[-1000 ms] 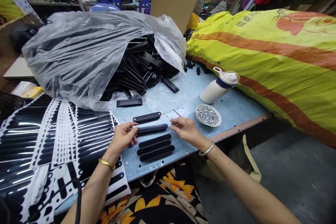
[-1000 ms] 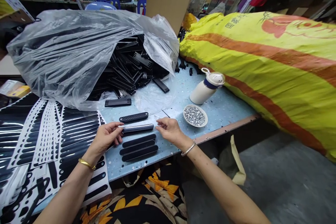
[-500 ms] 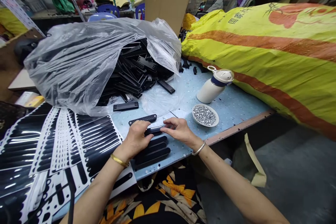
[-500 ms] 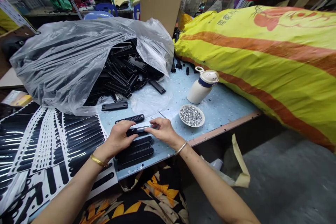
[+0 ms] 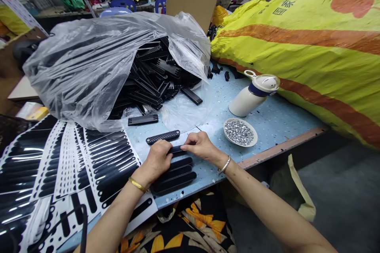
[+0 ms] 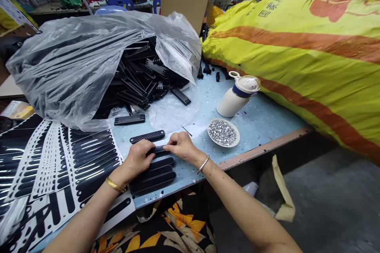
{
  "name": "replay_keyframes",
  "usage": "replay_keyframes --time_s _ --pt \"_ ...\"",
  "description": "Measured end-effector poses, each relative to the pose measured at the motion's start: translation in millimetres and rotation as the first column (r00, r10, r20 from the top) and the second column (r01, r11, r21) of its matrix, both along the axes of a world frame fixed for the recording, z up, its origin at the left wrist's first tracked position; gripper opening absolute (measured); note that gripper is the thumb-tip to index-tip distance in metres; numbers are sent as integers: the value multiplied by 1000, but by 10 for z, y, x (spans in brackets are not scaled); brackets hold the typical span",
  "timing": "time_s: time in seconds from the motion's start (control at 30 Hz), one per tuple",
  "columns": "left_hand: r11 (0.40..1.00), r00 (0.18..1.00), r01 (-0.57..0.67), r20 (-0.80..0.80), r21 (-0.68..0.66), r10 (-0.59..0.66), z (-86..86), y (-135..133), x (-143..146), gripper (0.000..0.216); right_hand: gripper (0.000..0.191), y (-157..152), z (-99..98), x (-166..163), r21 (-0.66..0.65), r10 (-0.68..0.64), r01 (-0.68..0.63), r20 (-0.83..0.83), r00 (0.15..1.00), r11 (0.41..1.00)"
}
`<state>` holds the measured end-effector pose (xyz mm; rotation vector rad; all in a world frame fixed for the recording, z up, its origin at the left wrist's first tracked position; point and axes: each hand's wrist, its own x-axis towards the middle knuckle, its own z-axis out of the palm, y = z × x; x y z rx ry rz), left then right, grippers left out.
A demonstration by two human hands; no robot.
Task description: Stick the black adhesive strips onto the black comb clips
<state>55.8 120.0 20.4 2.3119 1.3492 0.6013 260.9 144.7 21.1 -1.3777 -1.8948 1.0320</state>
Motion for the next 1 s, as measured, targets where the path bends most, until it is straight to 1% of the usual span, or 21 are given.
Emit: replay_keyframes --time_s 0.1,0.27,0.37,0.47,0.53,0.57,0.63,0.7,0.77,0.87,1.0 --pt "1000 1000 -1 19 -7 1 -2 -3 -1 14 14 -23 0 -7 8 -10 10 7 1000 1000" --pt "1000 999 -19 29 -3 19 -38 -1 -4 14 22 -73 1 -26 115 -30 27 21 999 993" --pt "1000 1000 -14 23 -12 14 -46 5 4 16 30 -72 17 -15 129 -46 41 38 998 991" --pt "1000 999 -19 50 -21 20 -25 5 13 33 39 -64 53 7 125 -66 59 50 997 990" --pt "999 998 -14 60 -32 16 3 1 3 45 39 -64 74 3 127 -79 71 59 995 989" --pt "999 998 -7 56 -37 9 18 -2 -11 46 35 -65 79 -8 131 -85 76 66 994 988" --pt "999 999 -5 41 -36 7 45 -7 -59 40 23 -66 74 -44 140 -94 82 80 992 987" --pt "999 999 -36 27 -38 37 62 -7 -124 32 17 -61 50 -85 143 -78 63 98 992 988" --pt "997 998 -55 17 -60 56 67 0 -187 22 18 -49 21 -117 142 -41 24 116 992 990" --pt "995 998 -50 21 -91 53 60 13 -240 9 21 -33 -13 -141 144 0 -19 136 991 989" --pt "993 997 -57 48 -101 62 57 14 -235 5 25 -31 -48 -148 163 -7 -20 161 987 986"
